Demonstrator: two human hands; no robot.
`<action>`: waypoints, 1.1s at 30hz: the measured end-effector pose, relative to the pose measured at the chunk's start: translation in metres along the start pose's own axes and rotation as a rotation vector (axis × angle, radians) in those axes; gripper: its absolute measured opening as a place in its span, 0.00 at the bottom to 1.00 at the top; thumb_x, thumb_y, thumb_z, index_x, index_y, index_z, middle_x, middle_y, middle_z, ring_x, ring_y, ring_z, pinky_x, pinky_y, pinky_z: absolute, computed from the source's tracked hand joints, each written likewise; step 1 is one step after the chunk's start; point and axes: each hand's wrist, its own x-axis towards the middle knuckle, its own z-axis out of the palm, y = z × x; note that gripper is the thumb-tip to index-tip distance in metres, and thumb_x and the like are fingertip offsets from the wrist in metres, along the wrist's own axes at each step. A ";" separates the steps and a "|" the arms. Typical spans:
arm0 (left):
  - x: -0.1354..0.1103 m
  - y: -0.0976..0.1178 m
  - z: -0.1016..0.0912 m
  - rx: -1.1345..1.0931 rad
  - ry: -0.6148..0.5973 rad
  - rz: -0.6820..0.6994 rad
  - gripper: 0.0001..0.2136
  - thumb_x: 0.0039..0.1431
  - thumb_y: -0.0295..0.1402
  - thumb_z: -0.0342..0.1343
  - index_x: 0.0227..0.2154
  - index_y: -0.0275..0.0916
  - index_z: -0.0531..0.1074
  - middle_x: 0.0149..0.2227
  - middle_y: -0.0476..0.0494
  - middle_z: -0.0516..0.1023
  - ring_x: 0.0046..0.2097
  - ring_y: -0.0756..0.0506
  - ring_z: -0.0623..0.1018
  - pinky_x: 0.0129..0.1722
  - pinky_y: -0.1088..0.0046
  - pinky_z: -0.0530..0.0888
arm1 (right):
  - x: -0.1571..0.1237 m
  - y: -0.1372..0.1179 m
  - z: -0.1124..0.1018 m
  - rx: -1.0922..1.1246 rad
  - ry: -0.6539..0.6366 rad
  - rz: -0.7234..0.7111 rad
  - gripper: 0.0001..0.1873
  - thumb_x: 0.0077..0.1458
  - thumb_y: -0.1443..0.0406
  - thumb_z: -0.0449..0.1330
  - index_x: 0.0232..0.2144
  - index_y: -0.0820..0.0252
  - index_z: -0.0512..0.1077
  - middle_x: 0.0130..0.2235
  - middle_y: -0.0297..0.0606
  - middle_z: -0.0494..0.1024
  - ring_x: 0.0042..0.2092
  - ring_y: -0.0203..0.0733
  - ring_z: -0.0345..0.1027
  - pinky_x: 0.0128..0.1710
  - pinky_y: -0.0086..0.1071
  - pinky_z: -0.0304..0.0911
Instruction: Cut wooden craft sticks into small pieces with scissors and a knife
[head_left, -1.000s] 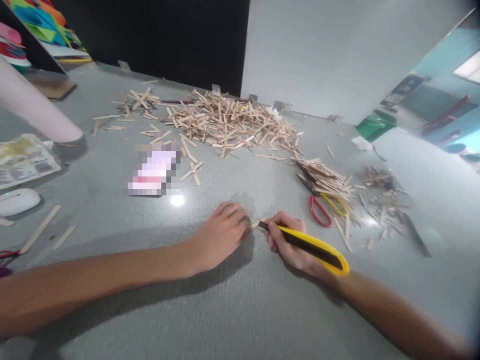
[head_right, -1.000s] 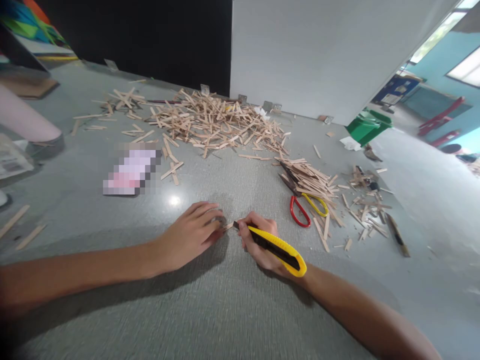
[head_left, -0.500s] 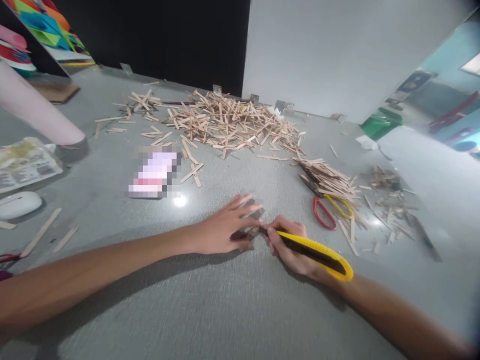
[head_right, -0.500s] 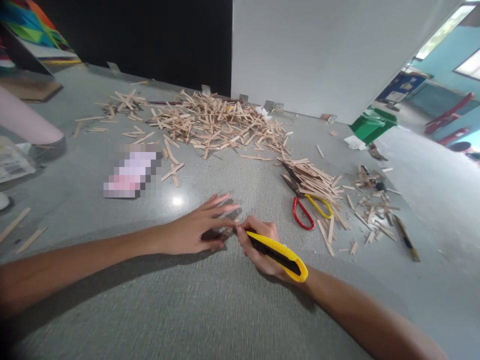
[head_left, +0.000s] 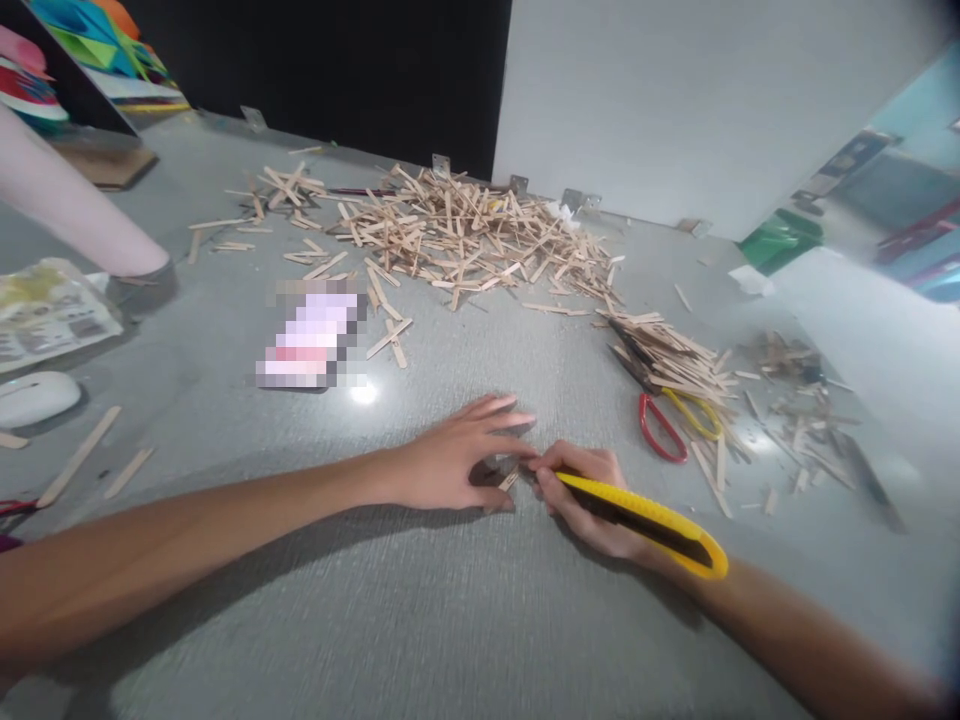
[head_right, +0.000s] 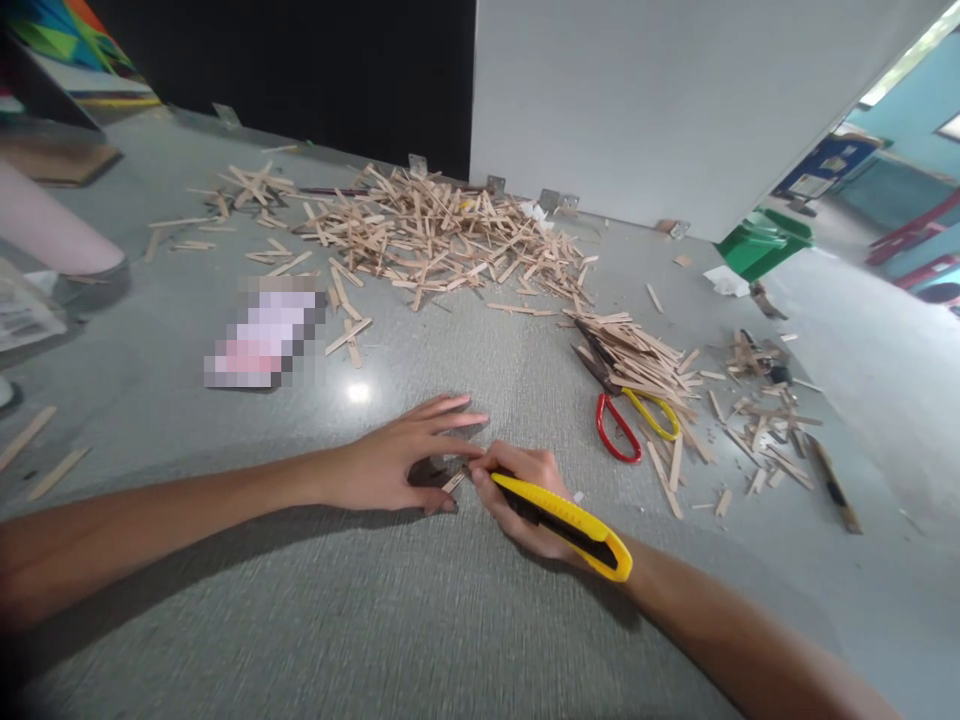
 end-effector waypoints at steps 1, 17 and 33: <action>0.000 -0.001 0.000 -0.009 -0.002 0.000 0.30 0.60 0.47 0.73 0.64 0.50 0.75 0.77 0.40 0.60 0.80 0.29 0.50 0.75 0.38 0.56 | 0.000 0.000 0.000 0.002 -0.004 -0.001 0.11 0.71 0.63 0.58 0.33 0.58 0.73 0.24 0.28 0.72 0.23 0.32 0.64 0.27 0.27 0.60; 0.002 0.001 -0.002 0.020 -0.048 -0.014 0.32 0.62 0.49 0.71 0.67 0.52 0.72 0.78 0.42 0.57 0.80 0.29 0.49 0.76 0.38 0.53 | 0.002 0.000 -0.001 0.009 -0.033 -0.020 0.10 0.71 0.65 0.59 0.34 0.58 0.72 0.26 0.29 0.72 0.25 0.31 0.64 0.28 0.27 0.59; 0.002 0.000 -0.006 0.003 -0.131 0.015 0.30 0.69 0.52 0.63 0.71 0.61 0.66 0.81 0.51 0.46 0.80 0.28 0.40 0.76 0.36 0.46 | -0.001 0.006 -0.001 -0.011 -0.049 -0.103 0.05 0.70 0.67 0.59 0.38 0.58 0.73 0.31 0.32 0.77 0.27 0.32 0.68 0.29 0.25 0.61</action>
